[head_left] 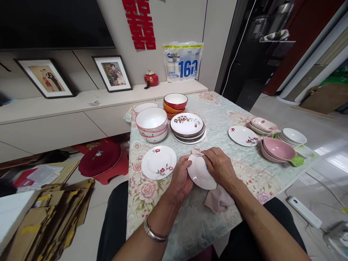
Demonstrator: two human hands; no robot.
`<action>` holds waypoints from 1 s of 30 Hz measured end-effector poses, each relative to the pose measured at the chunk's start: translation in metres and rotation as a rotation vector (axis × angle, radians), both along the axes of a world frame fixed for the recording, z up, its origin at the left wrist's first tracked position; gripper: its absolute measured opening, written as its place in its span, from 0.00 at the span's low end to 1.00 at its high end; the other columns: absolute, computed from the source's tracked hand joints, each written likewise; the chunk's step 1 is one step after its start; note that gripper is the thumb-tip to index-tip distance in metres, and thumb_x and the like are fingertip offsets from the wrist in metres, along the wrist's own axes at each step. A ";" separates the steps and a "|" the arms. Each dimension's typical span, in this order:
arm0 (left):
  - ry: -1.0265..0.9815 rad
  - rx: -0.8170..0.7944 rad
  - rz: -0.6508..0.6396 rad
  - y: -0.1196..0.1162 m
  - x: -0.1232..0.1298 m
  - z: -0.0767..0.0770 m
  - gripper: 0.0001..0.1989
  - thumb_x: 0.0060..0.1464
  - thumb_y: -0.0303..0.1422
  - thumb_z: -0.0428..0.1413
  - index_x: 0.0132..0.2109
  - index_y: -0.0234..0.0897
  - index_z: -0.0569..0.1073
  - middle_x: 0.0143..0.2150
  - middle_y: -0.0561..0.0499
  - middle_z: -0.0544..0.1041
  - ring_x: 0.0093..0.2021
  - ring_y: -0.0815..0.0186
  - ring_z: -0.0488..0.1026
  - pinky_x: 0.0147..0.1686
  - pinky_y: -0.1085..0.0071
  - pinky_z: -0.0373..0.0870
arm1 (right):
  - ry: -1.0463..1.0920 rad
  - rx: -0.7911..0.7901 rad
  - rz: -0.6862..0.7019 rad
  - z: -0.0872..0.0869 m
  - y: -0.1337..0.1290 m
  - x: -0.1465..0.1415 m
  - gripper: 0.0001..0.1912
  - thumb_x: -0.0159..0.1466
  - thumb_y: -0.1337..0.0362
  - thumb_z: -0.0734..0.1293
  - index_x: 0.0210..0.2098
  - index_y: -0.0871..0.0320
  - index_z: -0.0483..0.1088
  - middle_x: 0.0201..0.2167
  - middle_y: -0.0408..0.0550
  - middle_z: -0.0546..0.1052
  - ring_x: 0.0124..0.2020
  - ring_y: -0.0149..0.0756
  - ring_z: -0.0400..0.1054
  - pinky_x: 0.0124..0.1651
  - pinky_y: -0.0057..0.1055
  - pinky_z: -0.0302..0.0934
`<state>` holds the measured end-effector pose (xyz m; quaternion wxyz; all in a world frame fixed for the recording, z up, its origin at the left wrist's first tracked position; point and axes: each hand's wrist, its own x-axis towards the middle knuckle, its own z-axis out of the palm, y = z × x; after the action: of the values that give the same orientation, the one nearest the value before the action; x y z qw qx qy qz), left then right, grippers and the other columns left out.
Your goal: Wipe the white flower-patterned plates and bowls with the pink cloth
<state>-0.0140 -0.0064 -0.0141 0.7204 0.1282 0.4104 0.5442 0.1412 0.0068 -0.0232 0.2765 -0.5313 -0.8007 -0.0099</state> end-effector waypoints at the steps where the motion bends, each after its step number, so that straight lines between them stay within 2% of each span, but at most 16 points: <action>1: 0.004 -0.001 -0.005 0.000 0.000 0.000 0.16 0.36 0.24 0.58 0.38 0.35 0.76 0.35 0.49 0.79 0.37 0.62 0.74 0.39 0.67 0.69 | 0.001 -0.004 -0.001 0.000 0.000 0.000 0.15 0.72 0.67 0.58 0.46 0.57 0.76 0.39 0.54 0.77 0.45 0.44 0.69 0.49 0.38 0.64; 5: -0.008 0.004 -0.024 0.001 0.000 -0.003 0.16 0.37 0.25 0.59 0.38 0.34 0.76 0.35 0.50 0.79 0.36 0.63 0.73 0.39 0.68 0.69 | 0.034 -0.022 -0.007 -0.001 0.000 0.000 0.15 0.72 0.66 0.58 0.48 0.58 0.75 0.39 0.55 0.77 0.44 0.44 0.69 0.49 0.39 0.64; 10: -0.037 0.030 -0.028 0.002 0.001 -0.008 0.07 0.41 0.28 0.62 0.31 0.33 0.74 0.28 0.53 0.73 0.32 0.67 0.69 0.36 0.70 0.66 | 0.130 -0.046 0.012 0.000 0.001 0.001 0.15 0.72 0.63 0.59 0.49 0.58 0.76 0.40 0.54 0.78 0.45 0.45 0.71 0.50 0.40 0.65; 17: -0.036 0.050 -0.076 0.001 0.000 -0.006 0.11 0.40 0.28 0.63 0.36 0.34 0.76 0.32 0.50 0.77 0.34 0.65 0.71 0.38 0.69 0.67 | 0.266 -0.124 0.064 0.005 0.003 0.007 0.14 0.70 0.59 0.63 0.51 0.55 0.75 0.44 0.52 0.80 0.48 0.45 0.72 0.52 0.41 0.65; 21: -0.016 0.050 -0.127 0.000 -0.001 -0.005 0.11 0.40 0.29 0.63 0.36 0.35 0.78 0.33 0.48 0.79 0.34 0.61 0.74 0.36 0.67 0.68 | 0.282 -0.144 0.028 0.007 0.005 0.014 0.18 0.69 0.56 0.64 0.53 0.55 0.74 0.47 0.53 0.80 0.49 0.47 0.72 0.52 0.43 0.65; 24: -0.012 0.052 -0.133 0.000 -0.001 -0.005 0.10 0.41 0.28 0.62 0.36 0.35 0.78 0.33 0.47 0.80 0.35 0.59 0.75 0.36 0.67 0.68 | 0.230 -0.231 -0.001 0.013 0.004 0.020 0.21 0.67 0.53 0.65 0.55 0.56 0.74 0.46 0.54 0.80 0.47 0.48 0.73 0.50 0.43 0.66; 27: -0.014 0.053 -0.137 0.000 -0.001 -0.005 0.10 0.41 0.28 0.61 0.35 0.35 0.78 0.32 0.47 0.80 0.34 0.59 0.75 0.35 0.67 0.68 | 0.199 -0.332 0.039 0.020 0.004 0.028 0.22 0.67 0.51 0.65 0.55 0.55 0.75 0.44 0.52 0.80 0.46 0.46 0.73 0.48 0.41 0.66; 30: 0.006 0.054 -0.141 0.000 0.000 -0.004 0.09 0.41 0.28 0.61 0.35 0.36 0.78 0.30 0.48 0.79 0.33 0.59 0.75 0.34 0.67 0.68 | 0.249 -0.417 0.070 0.022 0.006 0.036 0.22 0.66 0.51 0.66 0.55 0.53 0.75 0.47 0.52 0.80 0.47 0.46 0.74 0.50 0.41 0.67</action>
<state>-0.0145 -0.0069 -0.0183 0.7520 0.1780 0.3877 0.5026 0.1774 0.0123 -0.0014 0.2574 -0.5462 -0.7630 0.2307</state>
